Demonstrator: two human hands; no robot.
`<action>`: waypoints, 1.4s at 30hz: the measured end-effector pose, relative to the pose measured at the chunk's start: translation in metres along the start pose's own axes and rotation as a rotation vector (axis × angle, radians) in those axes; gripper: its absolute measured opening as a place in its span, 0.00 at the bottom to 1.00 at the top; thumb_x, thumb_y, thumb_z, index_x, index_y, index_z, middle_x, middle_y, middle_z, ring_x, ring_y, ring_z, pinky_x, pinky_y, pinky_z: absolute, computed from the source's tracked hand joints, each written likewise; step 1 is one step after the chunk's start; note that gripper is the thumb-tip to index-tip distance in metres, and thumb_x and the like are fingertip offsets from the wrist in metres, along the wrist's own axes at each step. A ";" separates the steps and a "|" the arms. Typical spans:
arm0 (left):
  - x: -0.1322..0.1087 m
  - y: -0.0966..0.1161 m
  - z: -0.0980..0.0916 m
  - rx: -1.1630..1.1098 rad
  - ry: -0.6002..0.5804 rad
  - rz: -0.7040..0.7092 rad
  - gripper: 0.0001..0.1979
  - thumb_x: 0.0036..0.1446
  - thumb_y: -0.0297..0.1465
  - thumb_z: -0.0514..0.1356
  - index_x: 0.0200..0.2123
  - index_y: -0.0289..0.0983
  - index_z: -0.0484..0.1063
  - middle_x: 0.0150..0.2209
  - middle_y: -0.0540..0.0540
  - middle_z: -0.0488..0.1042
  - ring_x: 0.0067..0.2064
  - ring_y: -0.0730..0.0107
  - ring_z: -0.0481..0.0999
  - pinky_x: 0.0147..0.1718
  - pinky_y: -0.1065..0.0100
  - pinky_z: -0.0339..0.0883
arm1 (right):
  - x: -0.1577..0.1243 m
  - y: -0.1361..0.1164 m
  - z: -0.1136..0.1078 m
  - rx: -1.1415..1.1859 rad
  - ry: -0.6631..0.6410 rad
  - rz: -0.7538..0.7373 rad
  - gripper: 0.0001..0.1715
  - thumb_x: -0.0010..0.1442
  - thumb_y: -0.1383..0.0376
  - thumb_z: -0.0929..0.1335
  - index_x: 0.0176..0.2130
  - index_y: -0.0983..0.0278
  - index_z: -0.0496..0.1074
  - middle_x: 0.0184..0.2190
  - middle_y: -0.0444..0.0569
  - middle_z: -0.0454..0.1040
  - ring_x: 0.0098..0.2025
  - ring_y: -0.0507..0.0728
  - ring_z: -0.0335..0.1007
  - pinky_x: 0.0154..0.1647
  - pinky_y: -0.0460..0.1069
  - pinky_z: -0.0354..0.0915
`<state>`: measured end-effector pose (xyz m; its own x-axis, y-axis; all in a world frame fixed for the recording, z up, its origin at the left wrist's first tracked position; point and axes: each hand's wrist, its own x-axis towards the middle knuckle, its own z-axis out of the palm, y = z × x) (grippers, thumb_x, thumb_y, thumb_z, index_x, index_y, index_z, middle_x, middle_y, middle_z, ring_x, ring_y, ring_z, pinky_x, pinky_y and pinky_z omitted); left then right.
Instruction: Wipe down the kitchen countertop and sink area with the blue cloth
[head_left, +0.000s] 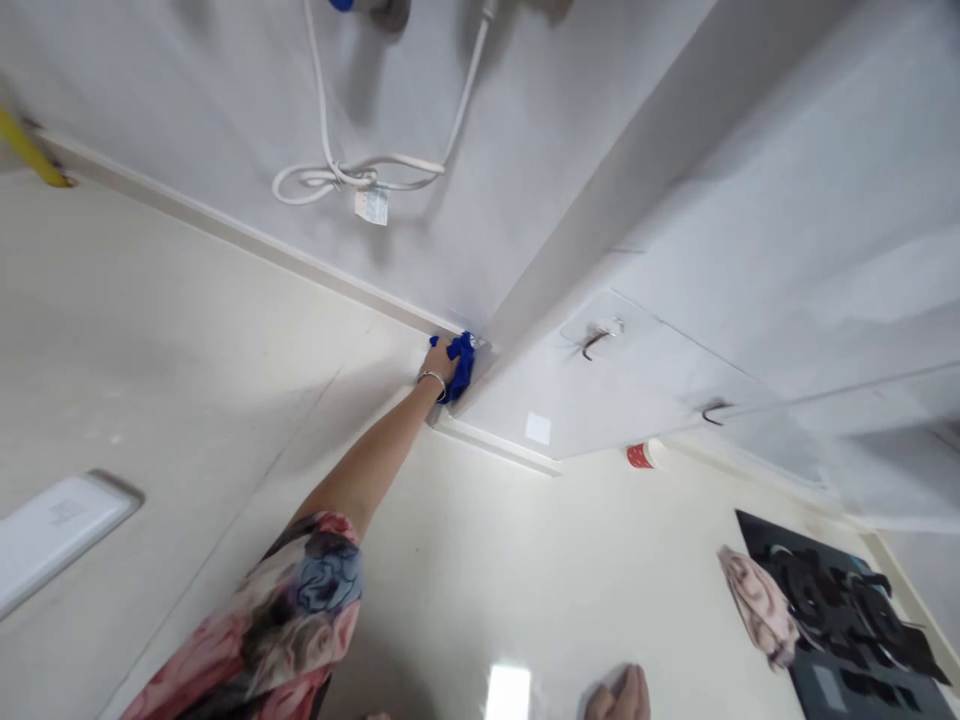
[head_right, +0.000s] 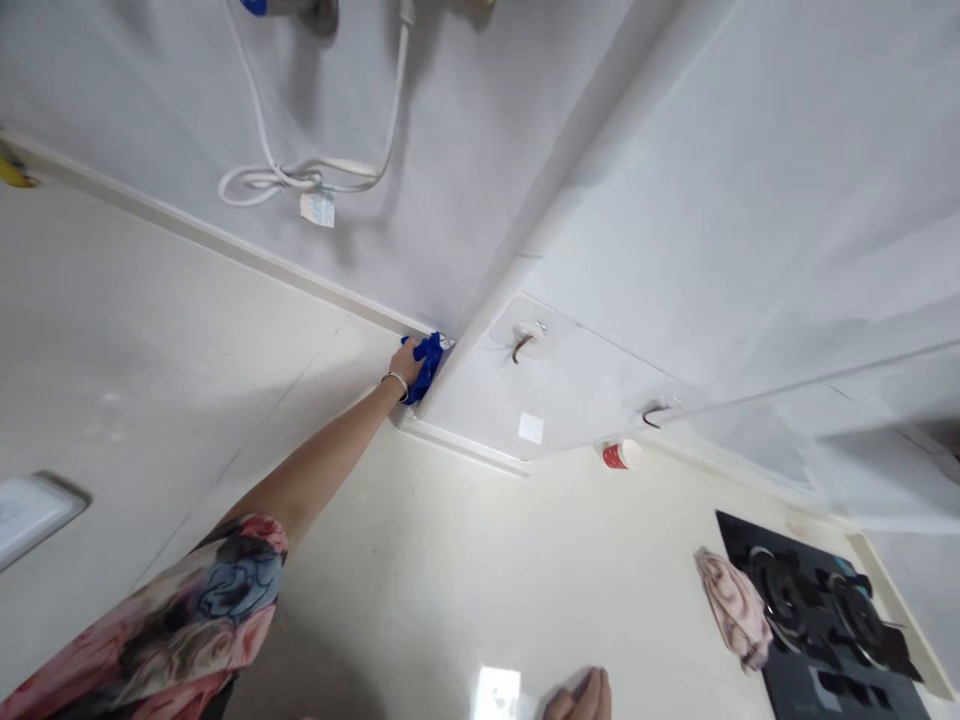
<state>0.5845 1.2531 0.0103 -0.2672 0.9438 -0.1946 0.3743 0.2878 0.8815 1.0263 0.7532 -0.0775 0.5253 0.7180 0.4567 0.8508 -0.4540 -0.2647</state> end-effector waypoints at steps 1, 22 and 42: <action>-0.008 -0.003 -0.002 0.006 -0.001 0.012 0.12 0.61 0.30 0.62 0.48 0.37 0.71 0.44 0.39 0.77 0.50 0.53 0.77 0.51 0.58 0.68 | 0.000 -0.002 0.000 -0.016 0.012 -0.005 0.47 0.56 0.50 0.59 0.69 0.65 0.64 0.60 0.65 0.72 0.59 0.79 0.71 0.51 0.74 0.73; -0.148 -0.069 -0.032 -0.110 0.036 0.301 0.27 0.57 0.36 0.66 0.58 0.39 0.67 0.59 0.39 0.71 0.62 0.56 0.70 0.66 0.55 0.61 | -0.003 -0.013 -0.001 -0.075 -0.038 -0.055 0.39 0.64 0.58 0.56 0.63 0.82 0.66 0.61 0.76 0.68 0.66 0.74 0.63 0.63 0.67 0.63; -0.147 -0.043 0.009 0.058 0.360 0.149 0.20 0.64 0.34 0.52 0.57 0.33 0.67 0.57 0.33 0.71 0.62 0.52 0.69 0.66 0.55 0.60 | -0.001 -0.030 -0.007 -0.044 -0.093 0.081 0.37 0.64 0.62 0.56 0.65 0.79 0.64 0.66 0.71 0.63 0.69 0.70 0.56 0.68 0.65 0.54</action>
<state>0.6161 1.1039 -0.0026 -0.4966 0.8615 0.1056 0.4789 0.1705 0.8612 0.9999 0.7626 -0.0639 0.5932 0.7230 0.3541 0.8051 -0.5339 -0.2586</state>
